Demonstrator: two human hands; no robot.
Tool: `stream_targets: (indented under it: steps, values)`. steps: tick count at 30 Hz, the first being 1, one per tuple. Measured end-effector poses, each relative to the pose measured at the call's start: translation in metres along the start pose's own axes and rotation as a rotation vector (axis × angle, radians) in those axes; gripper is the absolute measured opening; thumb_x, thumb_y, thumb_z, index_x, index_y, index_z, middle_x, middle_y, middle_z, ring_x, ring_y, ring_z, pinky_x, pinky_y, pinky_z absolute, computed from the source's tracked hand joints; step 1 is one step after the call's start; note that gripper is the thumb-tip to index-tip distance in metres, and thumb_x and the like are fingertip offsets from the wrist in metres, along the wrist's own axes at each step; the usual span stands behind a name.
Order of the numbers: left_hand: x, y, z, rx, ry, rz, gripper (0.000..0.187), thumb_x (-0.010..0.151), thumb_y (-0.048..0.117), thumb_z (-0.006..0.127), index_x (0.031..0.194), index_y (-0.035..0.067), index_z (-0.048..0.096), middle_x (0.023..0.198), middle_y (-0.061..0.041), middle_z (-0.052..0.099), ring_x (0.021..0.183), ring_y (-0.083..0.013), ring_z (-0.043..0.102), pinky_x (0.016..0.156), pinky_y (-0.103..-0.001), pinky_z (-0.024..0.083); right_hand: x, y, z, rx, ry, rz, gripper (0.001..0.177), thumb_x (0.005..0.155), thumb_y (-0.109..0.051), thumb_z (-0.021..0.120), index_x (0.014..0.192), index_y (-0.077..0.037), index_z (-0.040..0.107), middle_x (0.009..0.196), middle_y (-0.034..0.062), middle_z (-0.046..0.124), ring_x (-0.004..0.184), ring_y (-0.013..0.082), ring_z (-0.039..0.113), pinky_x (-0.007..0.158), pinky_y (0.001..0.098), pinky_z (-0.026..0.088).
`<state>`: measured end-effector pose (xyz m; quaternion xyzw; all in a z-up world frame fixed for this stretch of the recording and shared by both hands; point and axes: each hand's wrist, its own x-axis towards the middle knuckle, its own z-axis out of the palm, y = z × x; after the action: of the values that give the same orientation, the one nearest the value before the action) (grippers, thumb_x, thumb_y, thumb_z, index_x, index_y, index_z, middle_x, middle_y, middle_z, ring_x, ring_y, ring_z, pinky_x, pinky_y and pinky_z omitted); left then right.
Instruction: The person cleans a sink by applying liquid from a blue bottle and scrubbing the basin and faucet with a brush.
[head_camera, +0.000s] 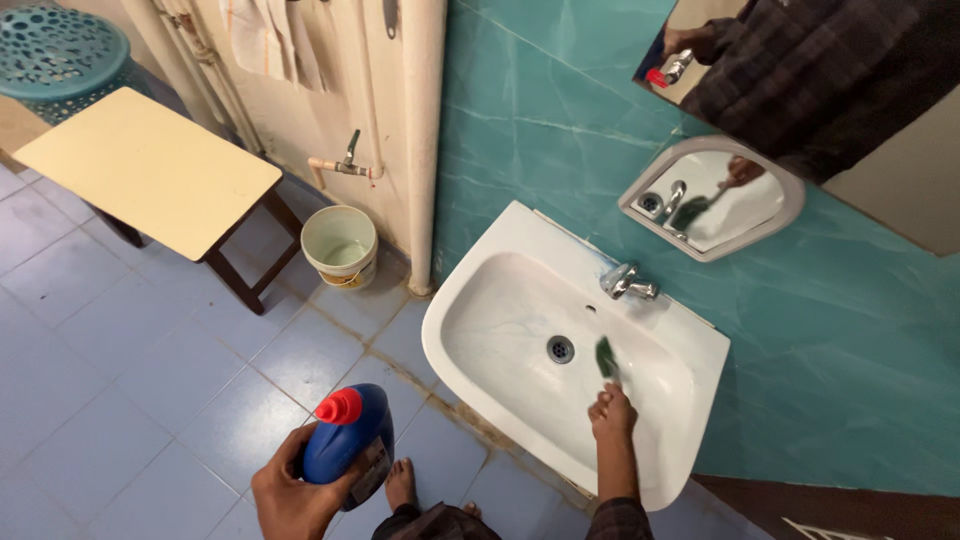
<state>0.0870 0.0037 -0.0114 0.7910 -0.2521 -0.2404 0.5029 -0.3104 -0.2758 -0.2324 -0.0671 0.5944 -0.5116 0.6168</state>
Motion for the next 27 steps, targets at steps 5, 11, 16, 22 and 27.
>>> stream_targets:
  steps: [5, 11, 16, 22, 27]
  values:
    - [0.007, -0.001, 0.001, 0.025, -0.025, -0.004, 0.069, 0.052, 0.009, 0.094, 0.116, -0.005, 0.072, 0.097, -0.019, 0.079, 0.090, -0.0251, 0.078, 0.085, -0.038, 0.062, 0.025, -0.021, 0.029, 0.444, -0.184, 0.242, 0.035, 0.111, -0.032, 0.049, 0.115, 0.002, 0.057, 0.060, -0.0047, 0.040, 0.042, 0.0065, 0.028, 0.039, 0.0216, 0.025]
    - [0.014, -0.003, -0.002, -0.006, -0.033, 0.022, 0.069, 0.052, 0.010, 0.094, 0.116, -0.004, 0.072, 0.097, -0.019, 0.079, 0.090, -0.0258, 0.079, 0.085, -0.038, 0.062, 0.037, -0.040, 0.048, 0.690, -0.190, 0.389, 0.033, 0.112, -0.030, 0.047, 0.107, 0.003, 0.051, 0.061, -0.0046, 0.039, 0.042, 0.0065, 0.027, 0.038, 0.0205, 0.020]
    - [0.022, -0.002, -0.003, 0.053, -0.019, -0.021, 0.069, 0.052, 0.009, 0.095, 0.116, -0.004, 0.072, 0.098, -0.019, 0.078, 0.091, -0.0257, 0.078, 0.086, -0.038, 0.062, 0.037, -0.042, 0.053, 0.621, -0.169, 0.370, 0.034, 0.109, -0.028, 0.046, 0.110, 0.005, 0.054, 0.059, -0.0053, 0.037, 0.042, 0.0074, 0.026, 0.038, 0.0221, 0.020]
    - [0.033, -0.012, -0.004, 0.012, -0.047, 0.048, 0.070, 0.050, 0.006, 0.093, 0.115, -0.006, 0.071, 0.098, -0.019, 0.078, 0.092, -0.0254, 0.078, 0.086, -0.038, 0.061, 0.034, -0.018, 0.055, -0.061, -0.261, -0.019, 0.019, 0.104, -0.022, 0.061, 0.102, -0.003, 0.058, 0.060, -0.0039, 0.041, 0.043, 0.0065, 0.029, 0.038, 0.0243, 0.022]
    - [0.034, -0.009, -0.001, -0.011, -0.054, 0.068, 0.069, 0.051, 0.008, 0.094, 0.115, -0.006, 0.070, 0.097, -0.020, 0.079, 0.090, -0.0249, 0.078, 0.086, -0.038, 0.062, 0.013, 0.012, 0.038, -0.480, 0.130, -0.435, 0.028, 0.096, -0.027, 0.068, 0.092, 0.000, 0.063, 0.061, 0.0017, 0.049, 0.040, 0.0069, 0.036, 0.032, 0.0282, 0.024]
